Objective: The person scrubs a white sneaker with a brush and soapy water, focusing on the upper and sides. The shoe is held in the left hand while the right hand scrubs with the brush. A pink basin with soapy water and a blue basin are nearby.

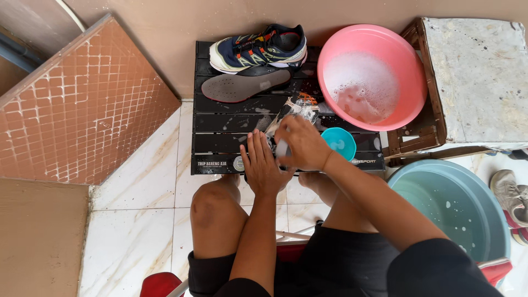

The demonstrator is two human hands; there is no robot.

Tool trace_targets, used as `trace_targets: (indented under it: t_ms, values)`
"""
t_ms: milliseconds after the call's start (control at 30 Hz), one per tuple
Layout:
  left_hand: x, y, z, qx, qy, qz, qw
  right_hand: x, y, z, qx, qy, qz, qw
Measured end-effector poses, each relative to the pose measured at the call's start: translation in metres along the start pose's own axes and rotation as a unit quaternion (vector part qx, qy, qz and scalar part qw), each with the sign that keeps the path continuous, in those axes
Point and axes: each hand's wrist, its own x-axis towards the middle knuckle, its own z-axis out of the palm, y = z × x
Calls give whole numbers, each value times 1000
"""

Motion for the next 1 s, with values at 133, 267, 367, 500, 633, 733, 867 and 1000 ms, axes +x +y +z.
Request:
trace_targets:
  t_ms: [133, 267, 367, 500, 633, 733, 867, 1000]
  values:
    - [0, -2, 5, -7, -8, 5, 1000, 9, 25, -16, -26, 101, 37, 994]
    - [-1, -2, 6, 4, 19, 8, 1000, -6, 8, 1, 68, 93, 11, 993]
    - [1, -4, 4, 4, 23, 9, 1000, -1, 18, -13, 84, 85, 7, 993]
    - [-1, -2, 8, 7, 26, -1, 1000, -10, 6, 3, 129, 77, -27, 988]
    - [-1, -2, 4, -10, 6, 4, 1000, -4, 13, -5, 79, 53, 37, 995]
    - [5, -8, -6, -33, 13, 4, 999, 15, 17, -3, 67, 120, 54, 989]
    - [5, -4, -21, -48, -47, -13, 998, 24, 34, -14, 61, 155, 100, 981]
    - [6, -5, -13, -49, 10, -4, 999, 13, 50, -13, 46, 201, 122, 971]
